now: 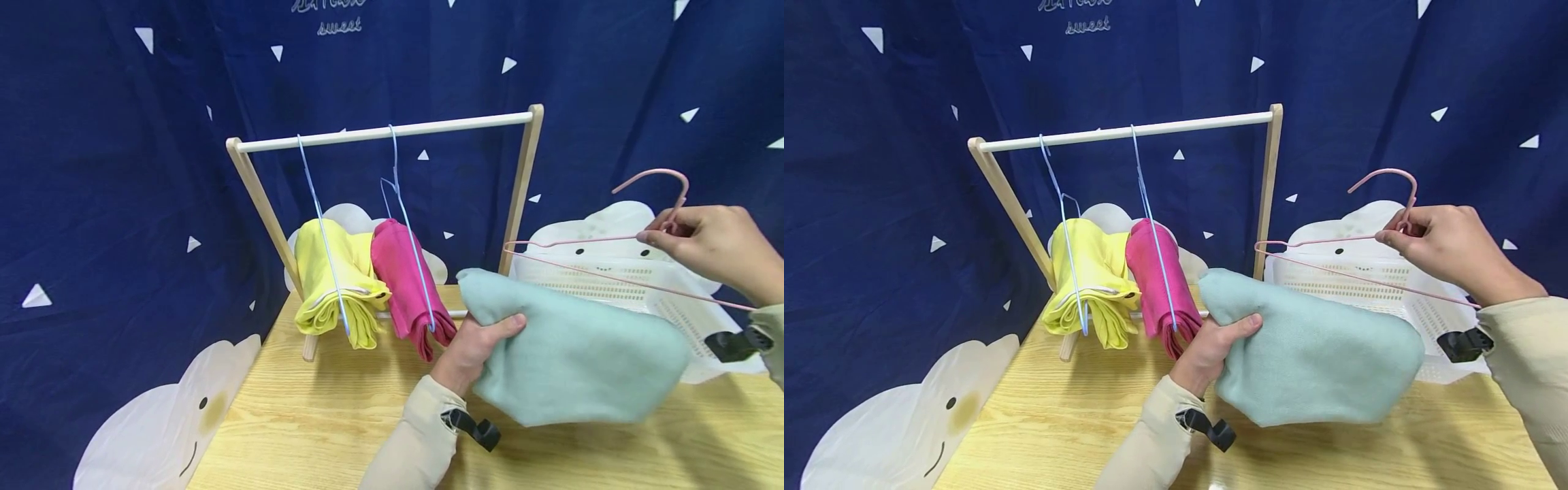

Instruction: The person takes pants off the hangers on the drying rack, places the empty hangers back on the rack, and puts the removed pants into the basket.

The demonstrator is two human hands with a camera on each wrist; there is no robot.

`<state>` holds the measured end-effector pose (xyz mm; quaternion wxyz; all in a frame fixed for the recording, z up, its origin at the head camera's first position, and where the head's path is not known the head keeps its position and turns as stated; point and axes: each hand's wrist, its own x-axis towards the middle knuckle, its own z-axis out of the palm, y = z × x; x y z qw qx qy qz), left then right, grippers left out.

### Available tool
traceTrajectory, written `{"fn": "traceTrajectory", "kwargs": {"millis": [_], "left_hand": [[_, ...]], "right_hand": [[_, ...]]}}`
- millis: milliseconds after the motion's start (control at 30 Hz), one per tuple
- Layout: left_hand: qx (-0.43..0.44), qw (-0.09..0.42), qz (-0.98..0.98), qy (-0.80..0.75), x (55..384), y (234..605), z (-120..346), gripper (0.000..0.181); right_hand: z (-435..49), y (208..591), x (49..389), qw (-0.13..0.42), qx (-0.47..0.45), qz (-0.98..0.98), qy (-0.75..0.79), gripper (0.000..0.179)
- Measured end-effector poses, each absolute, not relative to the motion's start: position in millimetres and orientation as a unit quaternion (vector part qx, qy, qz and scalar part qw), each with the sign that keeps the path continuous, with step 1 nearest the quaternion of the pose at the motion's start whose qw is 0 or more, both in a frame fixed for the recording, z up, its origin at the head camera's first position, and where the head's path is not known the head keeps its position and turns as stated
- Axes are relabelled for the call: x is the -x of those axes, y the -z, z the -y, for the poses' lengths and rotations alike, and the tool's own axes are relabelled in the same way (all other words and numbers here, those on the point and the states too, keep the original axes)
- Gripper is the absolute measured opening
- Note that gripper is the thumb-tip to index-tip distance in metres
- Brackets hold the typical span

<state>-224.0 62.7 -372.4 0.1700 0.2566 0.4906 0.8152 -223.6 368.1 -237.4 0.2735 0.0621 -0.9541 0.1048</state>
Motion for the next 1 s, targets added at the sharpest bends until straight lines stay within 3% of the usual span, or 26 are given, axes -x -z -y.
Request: {"fn": "traceTrajectory", "kwargs": {"millis": [1000], "left_hand": [[-0.217,0.182,-0.489,-0.825,230.0,371.2,-74.6,0.011]], "right_hand": [[-364.2,225.2,228.6,0.242,-0.04,0.962,-0.116,0.022]]}}
